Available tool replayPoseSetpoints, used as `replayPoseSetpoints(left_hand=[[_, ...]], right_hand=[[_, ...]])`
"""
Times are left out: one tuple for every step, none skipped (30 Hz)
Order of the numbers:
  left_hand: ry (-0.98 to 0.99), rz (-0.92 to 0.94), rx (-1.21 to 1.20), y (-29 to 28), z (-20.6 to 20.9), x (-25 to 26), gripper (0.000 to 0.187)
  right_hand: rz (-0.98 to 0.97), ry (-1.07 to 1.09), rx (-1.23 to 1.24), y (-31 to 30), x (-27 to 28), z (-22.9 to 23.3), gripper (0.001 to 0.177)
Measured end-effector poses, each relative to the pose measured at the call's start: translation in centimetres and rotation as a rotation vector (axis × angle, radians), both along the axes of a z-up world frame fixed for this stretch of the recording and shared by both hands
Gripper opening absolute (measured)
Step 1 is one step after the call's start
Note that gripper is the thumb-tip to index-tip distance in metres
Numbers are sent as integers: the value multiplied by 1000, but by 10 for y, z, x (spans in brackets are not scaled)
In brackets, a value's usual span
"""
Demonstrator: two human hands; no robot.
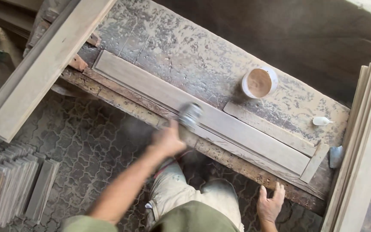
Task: The recorder sands a wood plank using an angle grinder and applies wood filler to cracks.
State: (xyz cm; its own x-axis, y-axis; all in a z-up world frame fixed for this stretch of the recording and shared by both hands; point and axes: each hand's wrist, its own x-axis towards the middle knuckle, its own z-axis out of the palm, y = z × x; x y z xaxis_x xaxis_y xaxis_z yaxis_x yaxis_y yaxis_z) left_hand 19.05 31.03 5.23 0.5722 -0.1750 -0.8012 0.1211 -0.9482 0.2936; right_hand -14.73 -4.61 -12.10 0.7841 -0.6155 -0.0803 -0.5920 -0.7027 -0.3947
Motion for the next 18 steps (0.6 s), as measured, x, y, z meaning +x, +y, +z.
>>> replayPoseSetpoints(left_hand=[[42, 209, 89, 32, 13, 23, 60], [55, 200, 77, 62, 11, 41, 60], [-33, 378, 52, 91, 7, 58, 60], [-120, 565, 33, 120, 4, 73, 60], [-106, 566, 28, 150, -7, 86, 60], [-186, 638, 44, 177, -18, 99, 78], [-265, 710, 61, 201, -30, 110, 96], [-245, 683, 45, 233, -53, 111, 96], [-446, 664, -25, 259, -78, 113, 83], [-623, 623, -117, 273, -110, 117, 71], [-579, 579, -154, 252, -108, 113, 71], [-547, 575, -54, 239, -101, 108, 74], [-516, 567, 45, 228, -91, 101, 77], [-515, 554, 34, 193, -80, 92, 77], [-392, 577, 30, 158, -67, 80, 76], [-275, 605, 37, 128, -52, 66, 77], [-279, 597, 36, 92, -46, 44, 77], [-225, 574, 31, 58, -37, 26, 74]], right_hand=[[-21, 64, 33, 8, 6, 3, 74], [-29, 76, 20, 19, 12, 7, 74], [-44, 156, 59, 31, 18, 10, 75], [-52, 236, 101, 40, 24, 12, 77], [-52, 247, 92, 47, 32, 14, 77], [-65, 222, 119, 55, 35, 16, 76], [-78, 196, 145, 59, 37, 18, 75], [-109, 208, 130, 66, 44, 19, 75], [-52, 106, 122, 68, 49, 18, 69], [-22, 18, 99, 67, 38, 24, 63], [-81, 44, 68, 67, 20, 22, 63], [-63, 31, 101, 62, 16, 11, 66], [-44, 17, 134, 56, 11, 3, 69], [-59, 14, 127, 55, 13, 9, 69], [-43, -26, 144, 54, 15, 16, 67], [-18, -68, 169, 54, 17, 21, 66], [-26, -73, 171, 52, 12, 27, 66], [17, -113, 209, 49, 14, 30, 63]])
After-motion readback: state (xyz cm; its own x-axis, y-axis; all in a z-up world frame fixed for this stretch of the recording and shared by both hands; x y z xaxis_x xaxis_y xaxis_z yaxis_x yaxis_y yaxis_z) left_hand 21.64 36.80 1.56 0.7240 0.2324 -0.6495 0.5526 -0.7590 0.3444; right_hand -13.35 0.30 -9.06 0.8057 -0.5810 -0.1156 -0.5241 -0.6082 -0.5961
